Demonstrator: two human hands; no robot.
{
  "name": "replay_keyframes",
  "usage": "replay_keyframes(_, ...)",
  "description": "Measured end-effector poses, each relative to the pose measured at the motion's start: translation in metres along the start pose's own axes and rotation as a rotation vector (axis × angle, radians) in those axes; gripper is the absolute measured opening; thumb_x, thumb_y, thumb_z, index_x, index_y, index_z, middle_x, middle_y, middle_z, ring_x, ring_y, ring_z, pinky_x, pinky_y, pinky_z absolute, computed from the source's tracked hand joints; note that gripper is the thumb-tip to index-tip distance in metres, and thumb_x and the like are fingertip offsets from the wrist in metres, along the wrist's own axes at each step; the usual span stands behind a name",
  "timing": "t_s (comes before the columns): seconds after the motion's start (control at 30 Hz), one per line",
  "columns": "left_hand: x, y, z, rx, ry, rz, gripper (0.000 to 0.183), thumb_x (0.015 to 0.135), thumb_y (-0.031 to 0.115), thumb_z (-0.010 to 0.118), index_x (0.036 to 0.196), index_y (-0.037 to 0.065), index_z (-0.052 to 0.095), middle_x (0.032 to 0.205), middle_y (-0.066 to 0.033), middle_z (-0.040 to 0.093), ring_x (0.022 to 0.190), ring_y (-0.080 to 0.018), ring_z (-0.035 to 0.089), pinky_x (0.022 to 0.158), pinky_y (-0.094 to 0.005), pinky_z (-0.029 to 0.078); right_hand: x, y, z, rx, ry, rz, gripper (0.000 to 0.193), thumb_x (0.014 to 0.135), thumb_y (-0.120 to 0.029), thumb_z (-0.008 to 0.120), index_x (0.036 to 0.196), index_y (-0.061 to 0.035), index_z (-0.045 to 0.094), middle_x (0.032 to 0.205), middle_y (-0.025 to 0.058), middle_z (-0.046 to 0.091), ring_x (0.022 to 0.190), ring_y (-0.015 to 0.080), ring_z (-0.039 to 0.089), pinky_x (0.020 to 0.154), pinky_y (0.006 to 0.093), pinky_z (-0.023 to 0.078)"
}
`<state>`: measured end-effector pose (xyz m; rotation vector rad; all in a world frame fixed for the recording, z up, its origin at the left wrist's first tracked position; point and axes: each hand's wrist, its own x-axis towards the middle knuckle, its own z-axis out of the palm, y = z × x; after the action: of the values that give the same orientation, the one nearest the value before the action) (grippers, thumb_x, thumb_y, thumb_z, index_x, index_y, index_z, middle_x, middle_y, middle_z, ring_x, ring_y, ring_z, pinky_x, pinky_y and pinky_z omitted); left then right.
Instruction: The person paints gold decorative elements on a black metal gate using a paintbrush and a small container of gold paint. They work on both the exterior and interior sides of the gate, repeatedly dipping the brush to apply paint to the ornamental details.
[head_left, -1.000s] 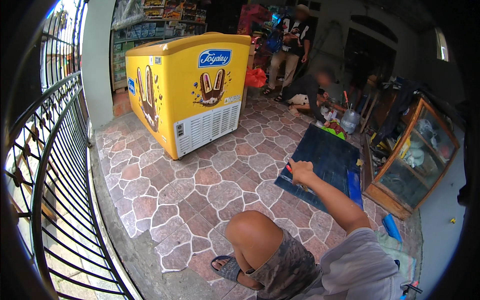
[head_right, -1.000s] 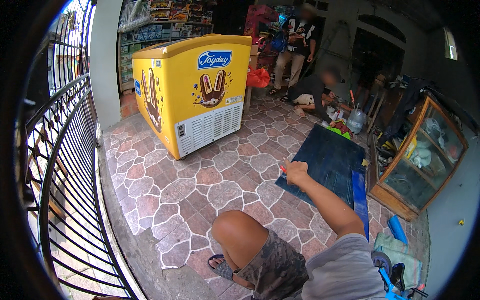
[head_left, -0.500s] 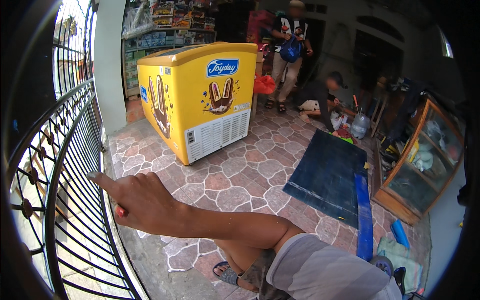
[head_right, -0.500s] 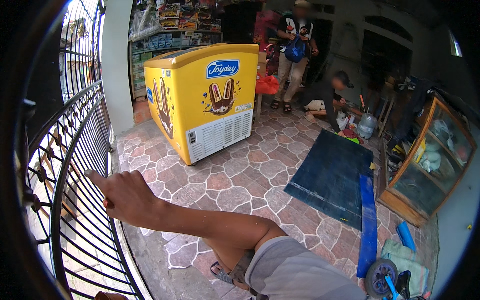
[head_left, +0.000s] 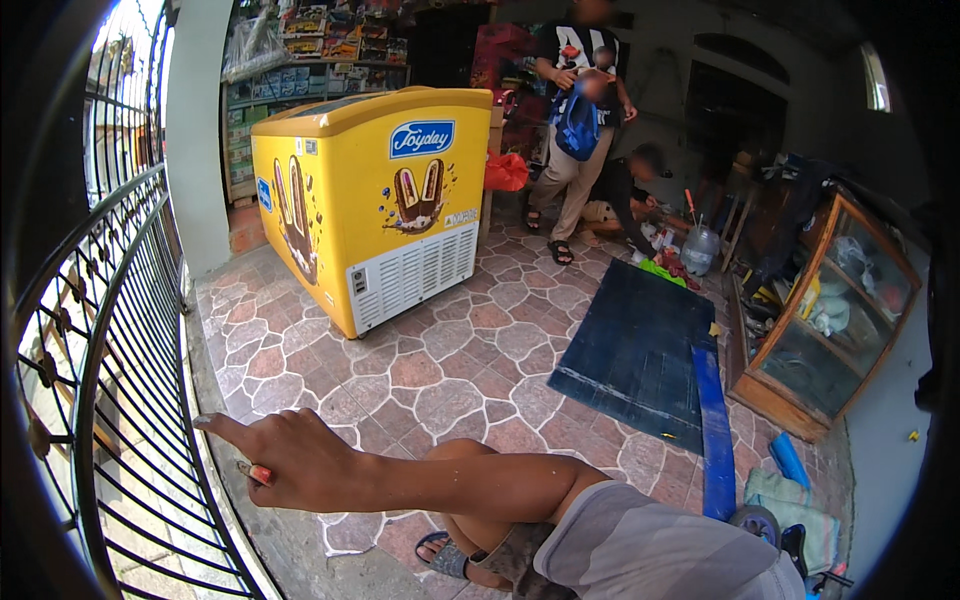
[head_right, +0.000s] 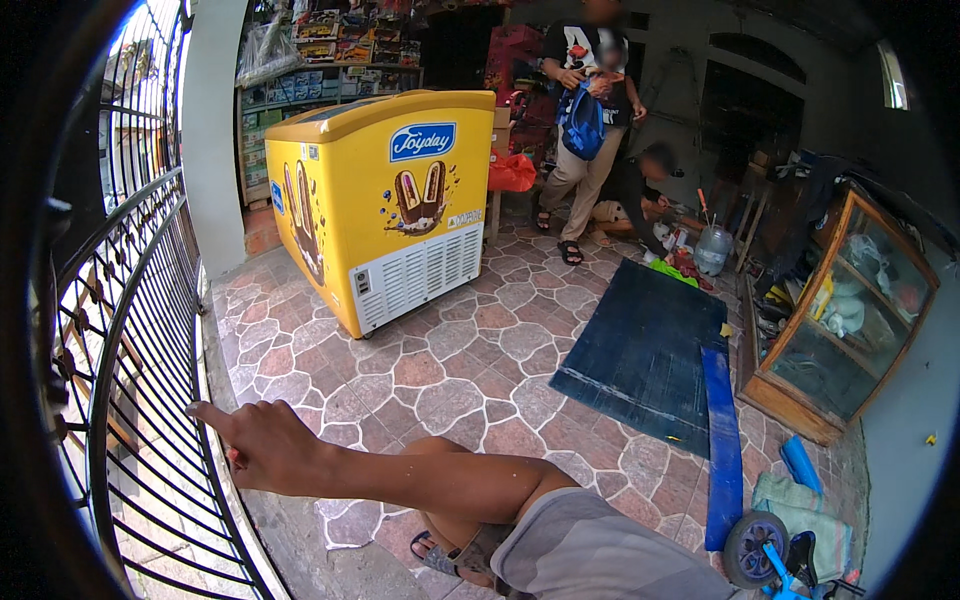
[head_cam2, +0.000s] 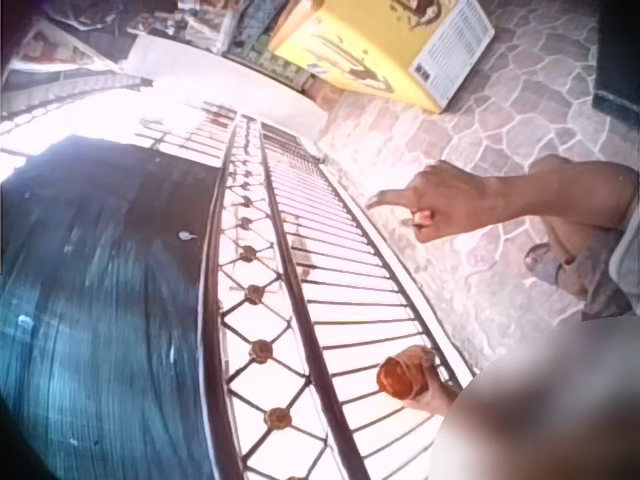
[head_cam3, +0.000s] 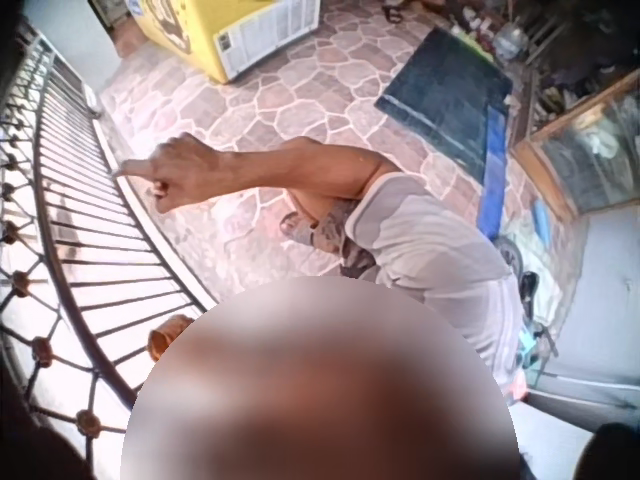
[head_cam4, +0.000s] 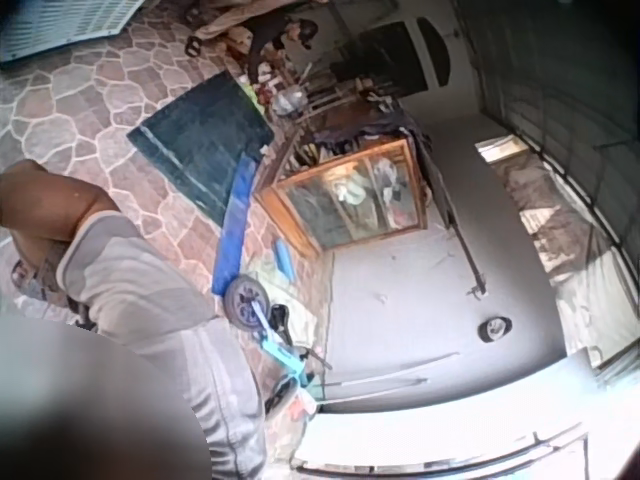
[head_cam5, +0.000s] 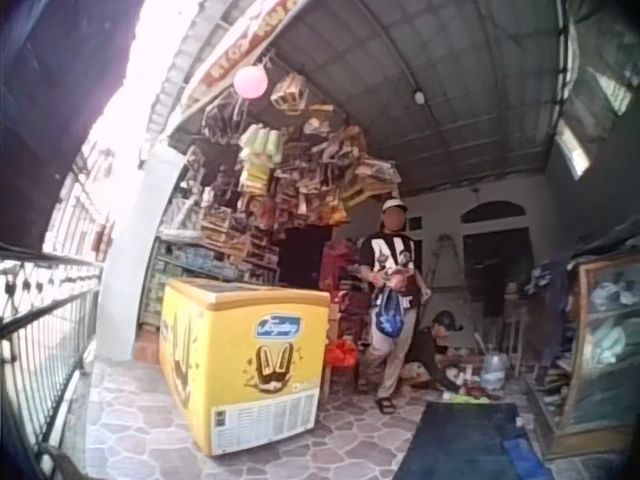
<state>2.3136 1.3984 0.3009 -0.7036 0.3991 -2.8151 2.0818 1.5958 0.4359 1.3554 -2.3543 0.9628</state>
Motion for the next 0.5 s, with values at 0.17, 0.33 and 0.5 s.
replay_keyframes(0.17,0.011,-0.041,0.009,1.396,0.695,0.415,0.057,0.11,0.045,0.022,0.106,-0.003,0.051,0.081,-0.0139,0.043,0.052,-0.0152,0.036,0.09,-0.044,0.044,-0.007,0.005,-0.009,0.002,-0.019,0.072,0.079,0.067,-0.006,0.066,0.142,-0.0073,0.042,0.056,0.0034,0.056,0.054,0.0283,0.063,0.061,0.0424,0.054)
replay_keyframes(0.33,0.015,-0.085,0.016,2.199,0.281,0.741,0.029,0.108,0.021,0.041,0.116,-0.004,0.053,0.09,-0.0186,0.049,0.064,-0.0208,0.046,0.091,-0.0425,0.046,-0.007,0.004,-0.012,-0.006,-0.013,0.076,0.078,0.07,-0.007,0.068,0.143,-0.0061,0.041,0.059,0.0058,0.058,0.058,0.0306,0.065,0.065,0.0433,0.054)
replay_keyframes(0.5,0.016,-0.081,0.016,1.944,0.511,0.654,0.026,0.107,0.018,0.044,0.117,-0.005,0.053,0.093,-0.0191,0.051,0.068,-0.0219,0.049,0.091,-0.0433,0.047,-0.004,-0.001,-0.008,0.061,-0.034,0.1,0.082,0.069,-0.006,0.068,0.145,-0.0057,0.04,0.063,0.0094,0.06,0.063,0.034,0.066,0.068,0.046,0.053)
